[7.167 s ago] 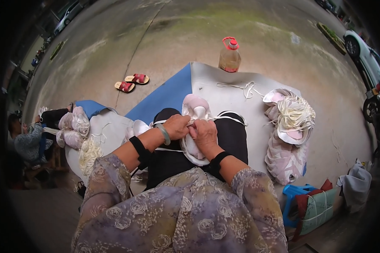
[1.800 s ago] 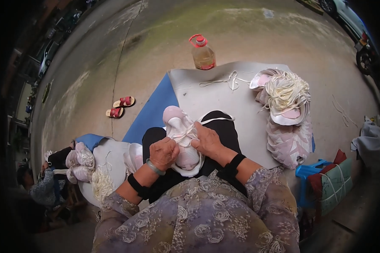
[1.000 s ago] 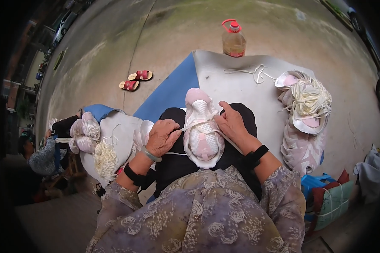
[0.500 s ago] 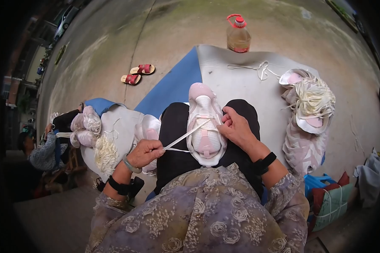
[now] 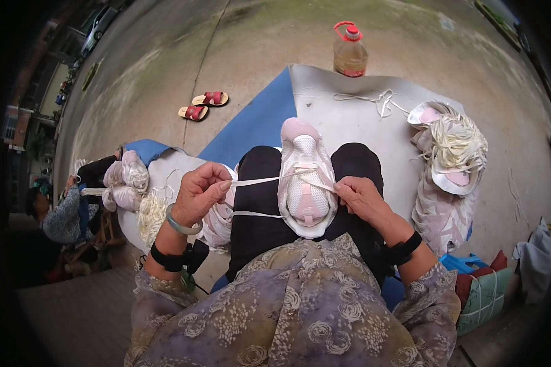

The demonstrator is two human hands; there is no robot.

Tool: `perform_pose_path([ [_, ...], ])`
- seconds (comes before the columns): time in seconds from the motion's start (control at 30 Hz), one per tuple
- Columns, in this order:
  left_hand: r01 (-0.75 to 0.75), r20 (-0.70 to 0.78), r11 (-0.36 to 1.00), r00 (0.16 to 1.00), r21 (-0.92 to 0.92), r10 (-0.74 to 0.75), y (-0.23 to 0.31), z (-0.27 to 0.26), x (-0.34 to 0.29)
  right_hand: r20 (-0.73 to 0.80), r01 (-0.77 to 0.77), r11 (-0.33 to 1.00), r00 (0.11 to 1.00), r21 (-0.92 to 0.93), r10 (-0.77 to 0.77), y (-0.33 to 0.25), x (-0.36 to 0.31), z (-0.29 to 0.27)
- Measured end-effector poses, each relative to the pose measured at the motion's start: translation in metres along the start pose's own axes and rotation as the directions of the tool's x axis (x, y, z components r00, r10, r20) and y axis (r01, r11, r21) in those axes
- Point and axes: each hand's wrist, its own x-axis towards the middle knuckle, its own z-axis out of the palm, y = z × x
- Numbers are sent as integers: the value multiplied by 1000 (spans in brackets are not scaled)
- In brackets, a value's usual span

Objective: Lacing shoelaces on a pair of pink and white sneakers while seated outdoors.

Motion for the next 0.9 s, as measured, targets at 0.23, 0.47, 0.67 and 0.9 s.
perform_pose_path([
  [0.23,-203,-71,969,978,-143,195,34,4,20,0,191,978,981,-88,-192,-10,2,5],
  [0.47,-161,-185,959,975,-232,119,21,-10,32,154,277,-24,460,-961,-875,-32,-8,-1],
  [0.67,-19,-262,941,962,-338,-74,3,-19,21,184,328,-20,480,-944,-858,20,-21,-1],
  [0.9,219,-181,937,945,-272,-274,-21,-34,-8,67,277,86,498,-957,-865,26,-14,2],
])
